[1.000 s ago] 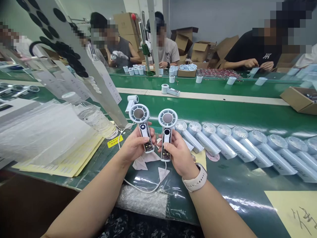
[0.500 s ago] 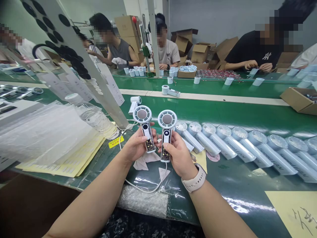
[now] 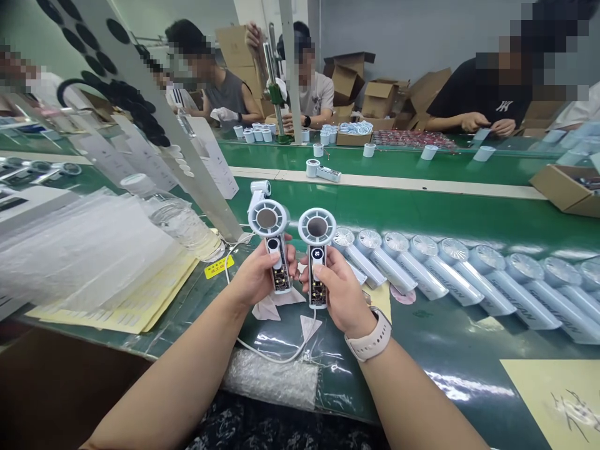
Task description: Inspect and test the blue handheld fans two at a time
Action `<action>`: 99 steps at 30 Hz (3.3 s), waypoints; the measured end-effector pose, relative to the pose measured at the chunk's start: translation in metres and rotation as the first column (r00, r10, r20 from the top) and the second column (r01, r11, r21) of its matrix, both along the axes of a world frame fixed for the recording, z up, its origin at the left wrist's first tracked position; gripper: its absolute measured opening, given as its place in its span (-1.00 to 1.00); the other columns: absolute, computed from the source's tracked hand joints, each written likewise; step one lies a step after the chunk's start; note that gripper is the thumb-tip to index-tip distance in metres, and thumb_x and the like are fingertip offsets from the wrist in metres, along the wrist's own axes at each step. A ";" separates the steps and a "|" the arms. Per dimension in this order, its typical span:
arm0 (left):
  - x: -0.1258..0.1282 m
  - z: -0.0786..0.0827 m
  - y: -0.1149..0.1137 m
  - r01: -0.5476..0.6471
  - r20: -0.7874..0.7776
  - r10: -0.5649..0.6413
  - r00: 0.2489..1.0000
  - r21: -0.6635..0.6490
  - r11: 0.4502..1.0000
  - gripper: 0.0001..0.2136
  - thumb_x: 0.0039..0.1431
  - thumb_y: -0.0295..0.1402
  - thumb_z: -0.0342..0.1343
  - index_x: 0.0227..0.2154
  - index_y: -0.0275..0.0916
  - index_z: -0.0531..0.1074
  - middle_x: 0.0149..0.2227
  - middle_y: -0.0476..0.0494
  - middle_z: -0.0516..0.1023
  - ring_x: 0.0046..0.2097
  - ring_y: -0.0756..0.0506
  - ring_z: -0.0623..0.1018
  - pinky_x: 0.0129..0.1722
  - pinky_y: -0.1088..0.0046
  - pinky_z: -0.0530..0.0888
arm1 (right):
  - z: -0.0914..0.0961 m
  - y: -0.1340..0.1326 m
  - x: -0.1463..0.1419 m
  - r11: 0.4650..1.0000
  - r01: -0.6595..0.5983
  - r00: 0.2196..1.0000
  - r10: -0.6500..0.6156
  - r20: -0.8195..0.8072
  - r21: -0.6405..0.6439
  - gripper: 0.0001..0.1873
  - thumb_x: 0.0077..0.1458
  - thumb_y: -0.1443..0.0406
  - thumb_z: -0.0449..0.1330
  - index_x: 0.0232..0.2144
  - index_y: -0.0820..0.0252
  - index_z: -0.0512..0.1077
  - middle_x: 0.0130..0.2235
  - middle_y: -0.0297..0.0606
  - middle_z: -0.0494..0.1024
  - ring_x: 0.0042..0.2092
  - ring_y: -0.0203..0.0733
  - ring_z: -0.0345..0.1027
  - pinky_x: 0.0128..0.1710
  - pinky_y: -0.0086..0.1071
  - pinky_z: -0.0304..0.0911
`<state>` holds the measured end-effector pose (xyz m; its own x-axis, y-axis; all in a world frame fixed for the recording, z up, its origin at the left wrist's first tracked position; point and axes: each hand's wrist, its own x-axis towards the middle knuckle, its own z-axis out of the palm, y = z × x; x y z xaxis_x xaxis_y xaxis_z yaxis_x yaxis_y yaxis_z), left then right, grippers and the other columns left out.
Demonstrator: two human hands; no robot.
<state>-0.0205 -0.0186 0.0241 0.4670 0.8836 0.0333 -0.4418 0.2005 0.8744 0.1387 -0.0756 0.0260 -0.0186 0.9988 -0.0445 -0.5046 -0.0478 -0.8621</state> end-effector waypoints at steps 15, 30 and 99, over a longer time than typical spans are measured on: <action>0.000 -0.002 0.002 -0.022 -0.028 0.021 0.999 -0.042 0.999 -0.69 0.01 -0.33 0.30 -0.19 -0.22 0.37 -0.33 -0.03 0.49 -0.41 -0.04 0.51 -0.33 0.32 0.47 | -0.003 0.001 0.000 0.999 0.021 0.999 -0.019 0.044 -0.030 -0.77 0.02 0.18 0.29 -0.25 0.10 0.42 -0.24 -0.27 0.54 -0.35 -0.18 0.41 -0.38 -0.24 0.38; 0.000 -0.005 0.007 -0.104 -0.145 0.101 0.984 -0.017 0.994 -0.44 -0.10 -0.05 0.40 -0.18 -0.19 0.24 -0.29 -0.09 0.57 -0.54 -0.05 0.53 -0.57 0.42 0.43 | -0.008 0.004 0.005 0.998 0.056 0.998 -0.057 -0.002 -0.010 -0.76 0.10 0.13 0.28 -0.27 0.10 0.36 -0.36 -0.31 0.57 -0.49 -0.23 0.39 -0.54 -0.33 0.28; -0.002 0.011 -0.012 0.163 -0.045 -0.163 0.986 -0.011 0.987 -0.46 0.02 -0.07 0.37 -0.02 -0.16 0.32 -0.02 -0.30 0.59 -0.07 -0.26 0.65 -0.33 0.39 0.58 | -0.003 0.007 0.012 0.963 0.265 0.960 -0.267 -0.088 -0.041 -0.71 0.19 0.16 0.21 -0.04 0.04 0.49 -0.19 -0.24 0.64 -0.14 -0.03 0.55 -0.10 -0.02 0.48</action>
